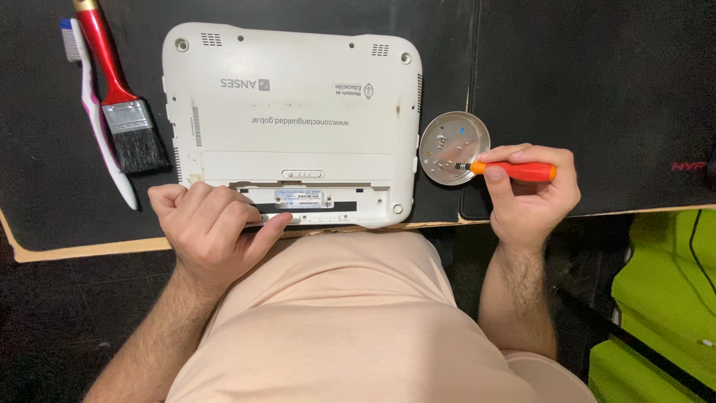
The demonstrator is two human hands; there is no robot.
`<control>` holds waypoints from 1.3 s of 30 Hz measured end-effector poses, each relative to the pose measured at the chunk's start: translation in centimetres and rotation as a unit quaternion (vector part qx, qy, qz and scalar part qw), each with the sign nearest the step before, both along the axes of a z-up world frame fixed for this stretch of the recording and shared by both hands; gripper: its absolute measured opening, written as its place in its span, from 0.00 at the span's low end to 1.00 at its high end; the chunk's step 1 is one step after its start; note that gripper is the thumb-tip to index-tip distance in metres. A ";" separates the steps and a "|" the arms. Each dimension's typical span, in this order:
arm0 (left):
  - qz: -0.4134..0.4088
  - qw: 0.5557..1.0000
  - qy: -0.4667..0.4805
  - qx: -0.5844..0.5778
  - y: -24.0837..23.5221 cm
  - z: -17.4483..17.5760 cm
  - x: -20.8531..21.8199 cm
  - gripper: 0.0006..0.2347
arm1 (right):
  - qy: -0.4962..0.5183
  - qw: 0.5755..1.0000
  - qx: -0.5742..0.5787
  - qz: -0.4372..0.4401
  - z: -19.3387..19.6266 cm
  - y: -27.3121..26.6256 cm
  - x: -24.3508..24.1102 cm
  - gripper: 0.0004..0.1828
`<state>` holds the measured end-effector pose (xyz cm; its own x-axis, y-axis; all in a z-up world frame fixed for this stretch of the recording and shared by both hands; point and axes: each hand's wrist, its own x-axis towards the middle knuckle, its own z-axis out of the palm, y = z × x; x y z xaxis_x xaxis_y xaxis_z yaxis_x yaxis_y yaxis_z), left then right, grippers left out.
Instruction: The person uses a screwdriver to remove screws from the top bezel of a laptop screen and then flips the device over to remove screws from the bottom casing. The removed screws are placed into a small metal tin.
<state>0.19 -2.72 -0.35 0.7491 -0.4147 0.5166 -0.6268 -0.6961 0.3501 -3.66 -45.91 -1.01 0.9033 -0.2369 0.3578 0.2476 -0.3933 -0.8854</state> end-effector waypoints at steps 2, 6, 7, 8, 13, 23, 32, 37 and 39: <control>0.001 1.000 -0.001 0.000 -0.1 0.1 0.0 0.24 | -0.001 1.000 0.005 0.015 0.2 0.1 0.0 0.17; 0.002 1.000 0.006 0.006 0.0 0.1 -0.1 0.24 | 0.002 0.999 0.012 0.048 0.5 0.5 -0.1 0.17; 0.001 1.000 0.006 0.006 0.0 0.1 -0.1 0.24 | 0.002 0.999 0.012 0.048 0.5 0.5 -0.1 0.17; 0.002 1.000 0.003 0.006 0.0 0.1 0.0 0.24 | 0.000 0.999 0.011 0.049 0.5 0.4 0.0 0.16; 0.002 1.000 0.007 0.007 0.0 0.0 -0.1 0.24 | -0.001 0.999 0.026 0.037 0.1 0.1 -0.1 0.17; -0.025 0.999 0.017 -0.012 -1.4 3.1 1.0 0.21 | -0.002 0.994 0.107 -0.030 1.3 3.0 1.1 0.26; -0.029 0.996 0.076 -0.028 -4.4 3.8 5.1 0.14 | 0.028 0.994 0.063 0.088 7.0 12.9 5.1 0.16; -0.039 0.992 0.110 -0.037 -3.9 2.9 6.0 0.07 | 0.071 0.989 0.088 0.096 6.6 14.8 6.0 0.16; -0.044 0.992 0.102 -0.056 -3.7 2.8 6.1 0.05 | 0.063 0.991 0.057 0.101 7.0 15.2 6.1 0.15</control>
